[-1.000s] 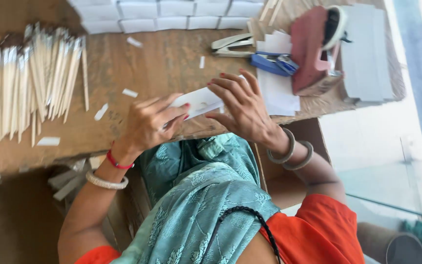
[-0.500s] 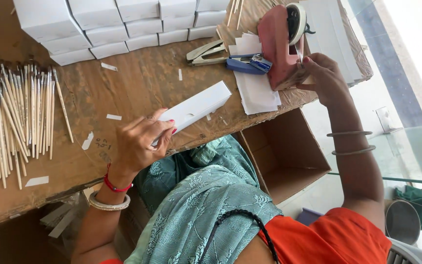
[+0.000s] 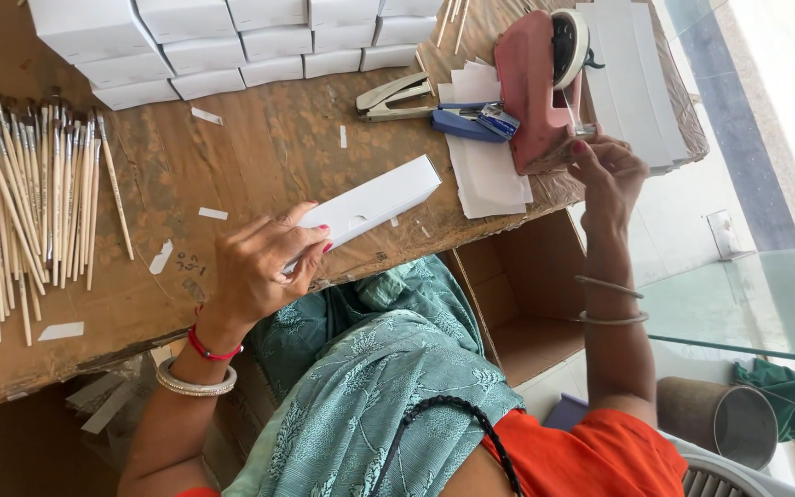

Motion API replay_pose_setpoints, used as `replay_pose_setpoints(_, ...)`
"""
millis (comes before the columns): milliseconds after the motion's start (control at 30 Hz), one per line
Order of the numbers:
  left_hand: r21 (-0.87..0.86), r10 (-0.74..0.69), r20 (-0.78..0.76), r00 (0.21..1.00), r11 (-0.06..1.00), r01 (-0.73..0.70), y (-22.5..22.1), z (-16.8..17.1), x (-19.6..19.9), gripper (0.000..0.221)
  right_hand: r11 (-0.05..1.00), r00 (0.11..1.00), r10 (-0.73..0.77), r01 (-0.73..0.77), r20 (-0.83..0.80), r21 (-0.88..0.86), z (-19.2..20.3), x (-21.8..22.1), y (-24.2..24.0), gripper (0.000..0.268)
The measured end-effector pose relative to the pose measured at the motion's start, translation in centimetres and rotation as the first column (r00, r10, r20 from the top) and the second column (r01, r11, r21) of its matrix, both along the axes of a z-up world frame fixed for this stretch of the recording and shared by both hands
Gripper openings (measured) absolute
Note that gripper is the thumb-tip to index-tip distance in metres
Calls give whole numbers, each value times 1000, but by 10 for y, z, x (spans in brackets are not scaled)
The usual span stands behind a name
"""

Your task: The person places bundles of wooden sticks with brown tips into small cardboard boxes, adds a piece of bubble wrap, and secures the boxes with a stapler.

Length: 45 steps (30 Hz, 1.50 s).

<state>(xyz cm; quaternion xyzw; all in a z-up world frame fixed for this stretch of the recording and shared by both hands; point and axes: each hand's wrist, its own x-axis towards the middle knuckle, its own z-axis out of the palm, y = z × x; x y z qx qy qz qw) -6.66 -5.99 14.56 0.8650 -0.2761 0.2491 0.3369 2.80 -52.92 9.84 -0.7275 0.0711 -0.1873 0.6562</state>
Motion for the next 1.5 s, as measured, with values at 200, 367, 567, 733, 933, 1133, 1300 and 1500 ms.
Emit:
replay_pose_setpoints(200, -11, -5, 18, 1000, 1000, 5, 1, -4, 1, 17, 984, 990, 129, -135, 56, 115, 2, -59, 64, 37)
replay_pose_setpoints(367, -10, 23, -33, 999, 1000, -24, 4, -40, 2, 24, 400, 528, 847, -547, -68, 736, -6, -79, 182, 61)
replay_pose_setpoints(567, 102, 11, -11, 1000, 995, -10, 5, -29, -2, 46, -38, 229, 965, -347, 124, 937, 23, -60, 203, 76)
replay_pose_setpoints(733, 333, 10, 195, 981, 940, -76, 10, -42, 4, 60, -245, 171, 949, -128, 265, 961, 27, -54, 197, 84)
replay_pose_setpoints(933, 687, -73, 162, 984, 724, -59, 15, -18, 4, 49, -35, 179, 978, -371, 108, 928, -14, -63, 156, 68)
replay_pose_setpoints(1133, 155, -147, 363, 920, 983, 96, 30, -7, -15, 101, 583, 715, 698, -605, 47, 542, 10, -63, 161, 38)
replay_pose_setpoints(1300, -404, -94, -378, 921, 912, -72, 37, -19, -25, 88, 698, 647, 710, -698, -277, 159, 17, -60, 186, 46)
replay_pose_setpoints(1500, -461, -328, -66, 942, 847, 263, 12, 52, 12, 21, 698, 774, 532, -631, -344, -338, 43, -61, 165, 18)
